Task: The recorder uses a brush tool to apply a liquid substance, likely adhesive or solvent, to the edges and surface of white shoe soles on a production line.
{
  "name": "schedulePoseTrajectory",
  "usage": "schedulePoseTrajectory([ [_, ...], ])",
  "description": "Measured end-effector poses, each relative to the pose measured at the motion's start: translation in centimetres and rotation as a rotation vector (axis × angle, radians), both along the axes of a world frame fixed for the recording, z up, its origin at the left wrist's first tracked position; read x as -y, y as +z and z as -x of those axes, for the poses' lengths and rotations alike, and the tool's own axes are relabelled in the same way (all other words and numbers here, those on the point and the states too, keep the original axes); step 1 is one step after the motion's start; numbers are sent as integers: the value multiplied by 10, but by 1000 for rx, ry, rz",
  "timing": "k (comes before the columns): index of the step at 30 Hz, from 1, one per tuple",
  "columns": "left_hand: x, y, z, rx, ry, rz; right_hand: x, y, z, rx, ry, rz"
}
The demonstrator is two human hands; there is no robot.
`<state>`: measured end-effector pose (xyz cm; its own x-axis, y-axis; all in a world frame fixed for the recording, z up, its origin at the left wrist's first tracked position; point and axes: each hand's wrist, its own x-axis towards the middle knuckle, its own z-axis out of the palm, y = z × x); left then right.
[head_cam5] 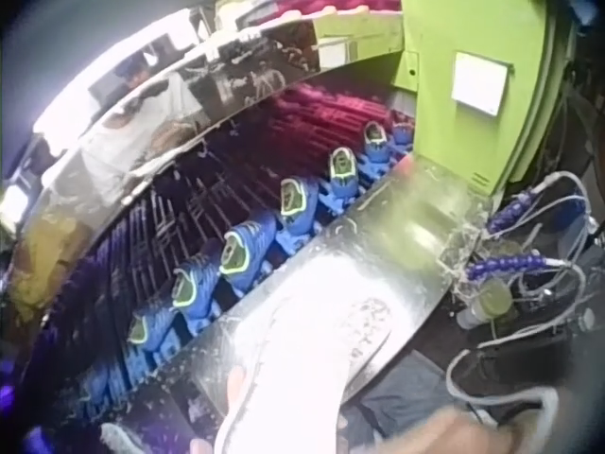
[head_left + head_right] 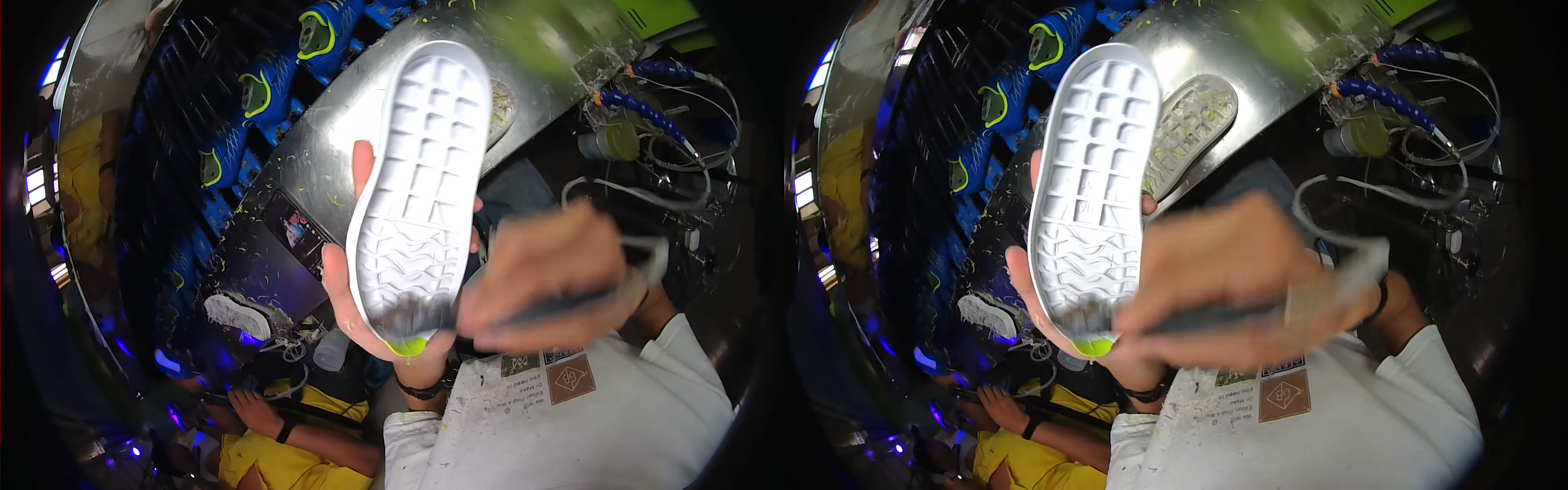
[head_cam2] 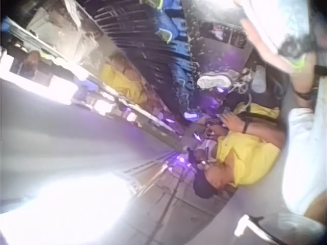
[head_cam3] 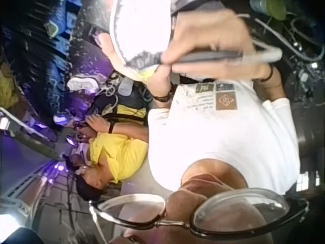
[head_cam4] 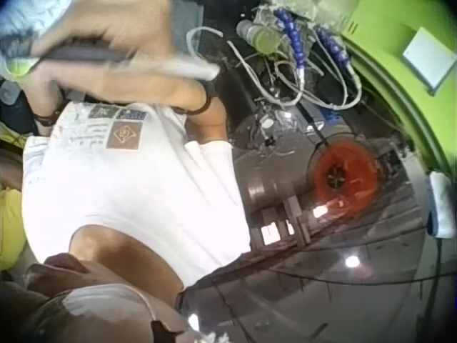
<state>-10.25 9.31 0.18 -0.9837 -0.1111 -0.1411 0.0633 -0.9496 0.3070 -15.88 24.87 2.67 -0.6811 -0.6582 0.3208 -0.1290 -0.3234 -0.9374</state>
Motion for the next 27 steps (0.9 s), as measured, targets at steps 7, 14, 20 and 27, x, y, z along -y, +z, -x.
schedulePoseTrajectory([
  [7, 3, 27, 1, 132, -94, 170, -24, 20, 28, -283, -36, -212],
  [14, 2, 8, -6, -253, -74, -159, 12, 34, -14, -168, 87, -49],
  [20, 29, 11, 3, -183, -62, -216, 24, 38, -10, 75, 82, -146],
  [27, 25, 21, -1, 23, 112, -86, 23, 41, 28, 308, -181, -71],
])
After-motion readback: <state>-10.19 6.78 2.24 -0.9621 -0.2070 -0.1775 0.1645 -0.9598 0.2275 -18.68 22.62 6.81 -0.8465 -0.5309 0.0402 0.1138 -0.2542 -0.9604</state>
